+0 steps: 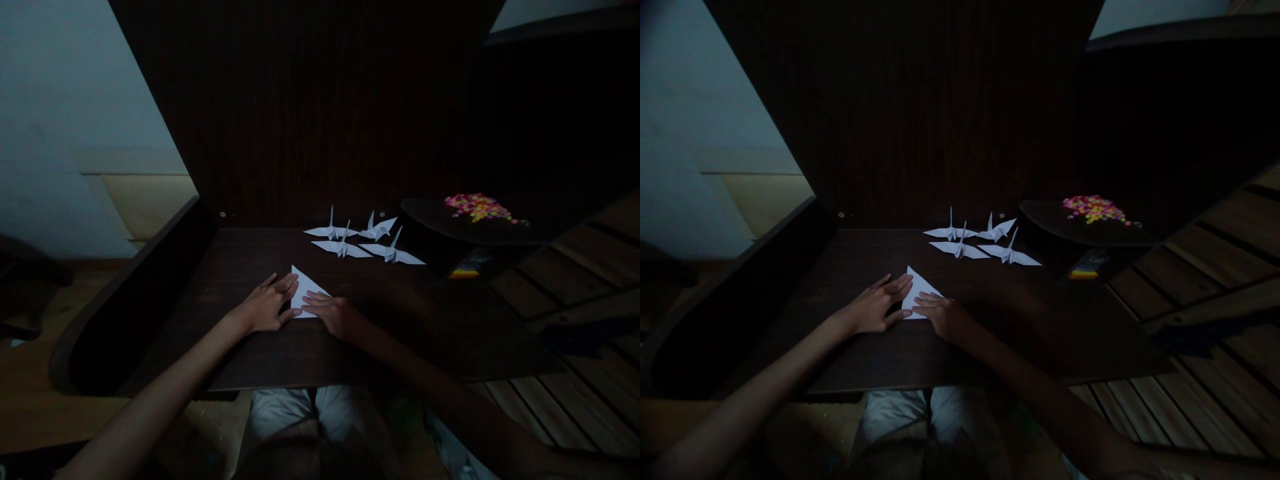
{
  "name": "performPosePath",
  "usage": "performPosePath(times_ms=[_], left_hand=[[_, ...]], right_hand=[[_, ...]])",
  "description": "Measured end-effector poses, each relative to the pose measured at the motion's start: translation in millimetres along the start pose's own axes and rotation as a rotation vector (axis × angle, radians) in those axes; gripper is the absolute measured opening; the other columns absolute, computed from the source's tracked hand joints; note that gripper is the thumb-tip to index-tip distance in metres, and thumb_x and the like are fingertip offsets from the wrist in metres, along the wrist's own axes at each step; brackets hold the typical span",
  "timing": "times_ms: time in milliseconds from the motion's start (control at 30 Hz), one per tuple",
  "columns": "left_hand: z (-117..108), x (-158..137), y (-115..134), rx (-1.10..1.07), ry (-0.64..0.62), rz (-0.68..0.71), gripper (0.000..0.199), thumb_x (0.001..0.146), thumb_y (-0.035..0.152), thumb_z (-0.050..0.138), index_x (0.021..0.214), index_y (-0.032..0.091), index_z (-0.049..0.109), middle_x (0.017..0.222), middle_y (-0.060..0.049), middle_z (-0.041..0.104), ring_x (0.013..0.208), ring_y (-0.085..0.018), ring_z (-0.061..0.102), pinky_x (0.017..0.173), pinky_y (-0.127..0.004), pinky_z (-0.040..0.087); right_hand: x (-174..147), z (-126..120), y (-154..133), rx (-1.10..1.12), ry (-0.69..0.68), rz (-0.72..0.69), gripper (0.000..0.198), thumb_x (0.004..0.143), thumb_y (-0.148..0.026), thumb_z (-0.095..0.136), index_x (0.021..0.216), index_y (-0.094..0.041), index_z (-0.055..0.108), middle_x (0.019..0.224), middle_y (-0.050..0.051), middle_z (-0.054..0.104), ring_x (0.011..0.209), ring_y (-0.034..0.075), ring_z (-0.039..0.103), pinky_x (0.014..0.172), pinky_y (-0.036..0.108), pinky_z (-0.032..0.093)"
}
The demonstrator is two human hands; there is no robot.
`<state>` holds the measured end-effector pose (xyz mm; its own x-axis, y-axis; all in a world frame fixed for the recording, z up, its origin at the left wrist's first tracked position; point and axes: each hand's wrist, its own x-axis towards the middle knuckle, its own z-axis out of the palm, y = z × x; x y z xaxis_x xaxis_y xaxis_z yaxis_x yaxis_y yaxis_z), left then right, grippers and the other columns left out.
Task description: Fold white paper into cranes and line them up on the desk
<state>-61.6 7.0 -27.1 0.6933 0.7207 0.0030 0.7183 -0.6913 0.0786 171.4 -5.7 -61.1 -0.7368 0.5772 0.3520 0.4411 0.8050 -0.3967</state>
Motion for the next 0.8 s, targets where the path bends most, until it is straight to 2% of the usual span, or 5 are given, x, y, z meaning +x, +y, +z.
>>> performPosePath(times_ms=[167,333,433,600,800], left_hand=[[-6.2,4.5,-6.0,0.014,-0.066,-0.064,0.084,0.085,0.065,0.045,0.148,0.011,0.029,0.154,-0.018,0.023,0.144,-0.031,0.020,0.114,-0.051,0.020],[-10.6,8.6,-11.8,0.014,-0.095,-0.078,0.093,0.079,0.074,0.045,0.148,0.015,0.030,0.155,-0.015,0.024,0.142,-0.033,0.023,0.112,-0.052,0.023],[-11.8,13.5,-17.2,0.007,-0.076,-0.097,0.078,0.083,0.071,0.041,0.143,0.020,0.041,0.152,-0.010,0.033,0.138,-0.032,0.032,0.109,-0.051,0.029],[-11.7,24.5,-26.0,0.003,0.010,-0.131,0.046,0.094,0.052,0.036,0.116,0.027,0.067,0.134,-0.002,0.059,0.121,-0.028,0.048,0.099,-0.044,0.042],[-13.9,29.3,-26.2,0.049,0.010,-0.146,0.039,0.091,0.051,0.045,0.109,0.028,0.070,0.127,-0.003,0.063,0.116,-0.031,0.051,0.093,-0.045,0.044]], right_hand=[[-8.6,-14.5,-0.7,-0.023,0.000,0.179,0.031,0.088,-0.012,0.054,0.114,-0.018,0.069,0.129,0.011,0.059,0.127,0.026,0.050,0.108,0.052,0.039],[-26.0,-29.1,4.5,-0.032,0.055,0.353,0.035,0.083,-0.014,0.063,0.116,-0.024,0.067,0.132,0.008,0.057,0.132,0.029,0.043,0.108,0.059,0.034],[-38.1,-38.2,9.3,-0.013,0.109,0.422,0.043,0.082,-0.010,0.063,0.122,-0.026,0.063,0.130,0.007,0.059,0.131,0.028,0.045,0.107,0.057,0.038],[-53.5,-50.8,17.3,0.019,0.122,0.450,0.043,0.080,-0.011,0.066,0.121,-0.027,0.064,0.130,0.005,0.059,0.131,0.029,0.045,0.107,0.058,0.038],[-61.9,-60.1,24.2,0.117,0.080,0.437,0.037,0.080,-0.007,0.062,0.111,-0.026,0.069,0.133,0.005,0.057,0.133,0.028,0.042,0.109,0.059,0.034]])
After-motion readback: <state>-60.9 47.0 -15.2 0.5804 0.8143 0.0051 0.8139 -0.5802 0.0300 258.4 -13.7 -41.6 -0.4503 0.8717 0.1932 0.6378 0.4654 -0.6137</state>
